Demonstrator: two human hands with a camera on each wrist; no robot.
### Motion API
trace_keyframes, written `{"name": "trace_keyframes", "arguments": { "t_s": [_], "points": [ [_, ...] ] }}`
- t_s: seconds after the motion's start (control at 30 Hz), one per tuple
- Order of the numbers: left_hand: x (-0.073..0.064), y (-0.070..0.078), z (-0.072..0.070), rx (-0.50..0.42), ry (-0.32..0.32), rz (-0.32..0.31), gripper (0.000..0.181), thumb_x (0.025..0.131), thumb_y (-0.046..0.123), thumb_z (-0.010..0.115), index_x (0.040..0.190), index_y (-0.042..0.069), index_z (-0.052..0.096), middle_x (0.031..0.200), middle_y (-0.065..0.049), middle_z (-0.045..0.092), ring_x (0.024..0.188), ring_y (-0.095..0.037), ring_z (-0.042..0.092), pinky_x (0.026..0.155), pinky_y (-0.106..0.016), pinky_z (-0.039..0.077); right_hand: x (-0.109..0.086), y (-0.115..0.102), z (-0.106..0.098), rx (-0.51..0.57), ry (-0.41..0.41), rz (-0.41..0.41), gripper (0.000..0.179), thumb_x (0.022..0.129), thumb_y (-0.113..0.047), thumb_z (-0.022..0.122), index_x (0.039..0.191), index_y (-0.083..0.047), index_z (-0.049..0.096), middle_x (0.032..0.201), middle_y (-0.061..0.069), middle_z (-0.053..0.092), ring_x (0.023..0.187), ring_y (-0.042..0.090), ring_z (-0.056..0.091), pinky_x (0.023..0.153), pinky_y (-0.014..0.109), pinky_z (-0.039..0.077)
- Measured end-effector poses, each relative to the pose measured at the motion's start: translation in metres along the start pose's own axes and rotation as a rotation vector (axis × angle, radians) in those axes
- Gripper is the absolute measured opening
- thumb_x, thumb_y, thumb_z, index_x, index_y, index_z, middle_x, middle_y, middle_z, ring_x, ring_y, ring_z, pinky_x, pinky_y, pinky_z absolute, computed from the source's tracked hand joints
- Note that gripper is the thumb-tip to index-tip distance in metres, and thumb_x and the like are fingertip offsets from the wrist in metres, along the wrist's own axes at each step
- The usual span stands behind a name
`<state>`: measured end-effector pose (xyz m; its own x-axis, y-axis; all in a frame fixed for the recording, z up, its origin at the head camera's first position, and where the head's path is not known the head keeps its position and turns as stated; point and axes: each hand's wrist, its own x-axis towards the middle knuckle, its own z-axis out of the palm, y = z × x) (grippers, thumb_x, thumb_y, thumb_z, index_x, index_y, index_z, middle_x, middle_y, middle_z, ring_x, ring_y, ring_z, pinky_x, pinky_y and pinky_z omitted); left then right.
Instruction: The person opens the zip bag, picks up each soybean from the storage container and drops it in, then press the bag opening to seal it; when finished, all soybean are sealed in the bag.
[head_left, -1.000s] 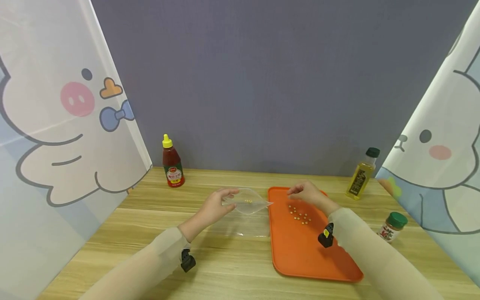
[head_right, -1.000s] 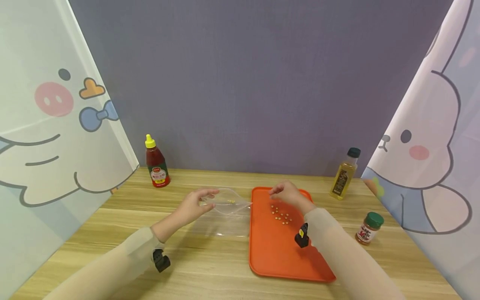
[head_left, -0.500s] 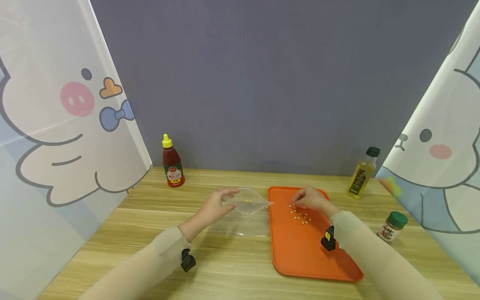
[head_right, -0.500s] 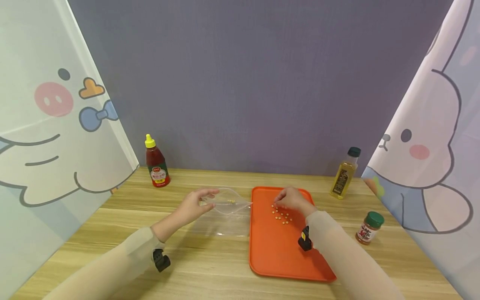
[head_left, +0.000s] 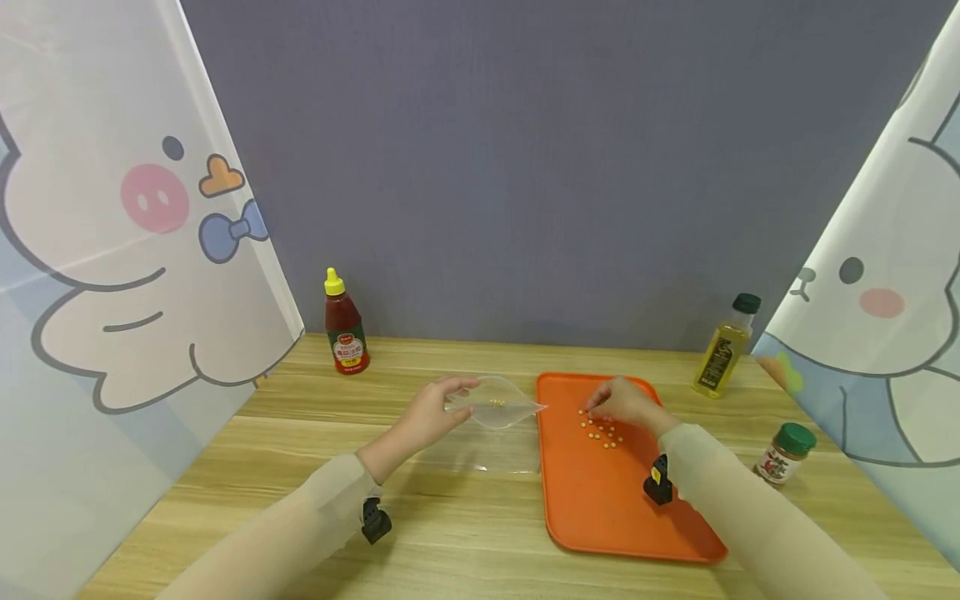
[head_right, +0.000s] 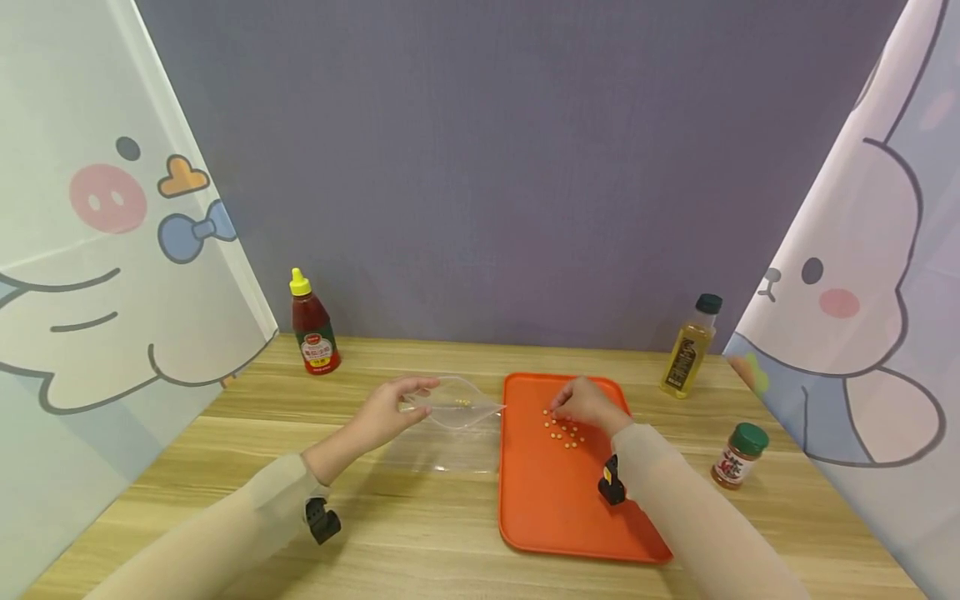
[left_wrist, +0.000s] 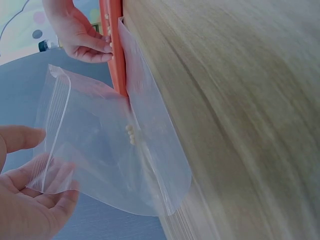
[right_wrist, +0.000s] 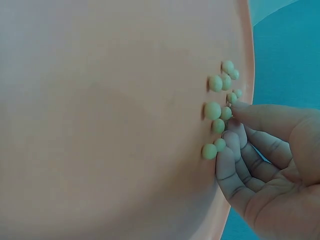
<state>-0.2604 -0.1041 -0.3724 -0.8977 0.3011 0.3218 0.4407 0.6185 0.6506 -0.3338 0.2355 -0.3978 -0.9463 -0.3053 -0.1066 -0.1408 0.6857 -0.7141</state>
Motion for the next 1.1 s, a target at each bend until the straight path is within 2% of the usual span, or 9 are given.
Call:
{"name": "trace_keyframes", "arguments": {
  "t_s": [0.3,0.53,0.9,1.1],
  "points": [
    [0.0012,0.0030,-0.0002,-0.006,0.003,-0.017,0.042,0.087,0.009,0.071,0.129,0.011,0.062,0.129,-0.006,0.062,0.112,-0.025,0.060,0.094,-0.045,0.050,-0.0001,0.0004,-0.0002,-0.022,0.019,0.019,0.007,0.087,-0.004,0.069,0.092,0.000,0.070,0.089,0.008,0.071,0.072,0.014,0.062,0.064,0.029,0.052],
    [0.0013,0.0017,-0.0008,-0.004,-0.006,0.012,0.042,0.087,0.006,0.069,0.128,0.008,0.061,0.128,-0.009,0.062,0.111,-0.026,0.060,0.093,-0.045,0.050,-0.0008,0.0026,0.0008,-0.083,0.019,-0.045,0.005,0.085,-0.003,0.070,0.087,0.000,0.072,0.083,0.007,0.072,0.069,0.014,0.060,0.062,0.028,0.050],
    [0.0003,0.0019,-0.0013,-0.007,0.006,0.026,0.041,0.087,0.006,0.070,0.128,0.007,0.062,0.127,-0.009,0.063,0.110,-0.026,0.061,0.092,-0.045,0.051,-0.0006,0.0007,-0.0012,-0.170,0.003,-0.063,0.007,0.087,-0.007,0.068,0.085,-0.003,0.073,0.078,0.004,0.069,0.064,0.012,0.054,0.059,0.026,0.045],
    [-0.0004,0.0007,-0.0015,-0.016,0.009,0.027,0.041,0.087,0.004,0.069,0.128,0.005,0.061,0.128,-0.010,0.063,0.111,-0.027,0.061,0.093,-0.046,0.050,-0.0027,0.0001,-0.0026,-0.179,-0.008,-0.074,0.010,0.090,-0.007,0.066,0.086,-0.002,0.074,0.078,0.004,0.069,0.061,0.012,0.047,0.059,0.026,0.040]
  ]
}}
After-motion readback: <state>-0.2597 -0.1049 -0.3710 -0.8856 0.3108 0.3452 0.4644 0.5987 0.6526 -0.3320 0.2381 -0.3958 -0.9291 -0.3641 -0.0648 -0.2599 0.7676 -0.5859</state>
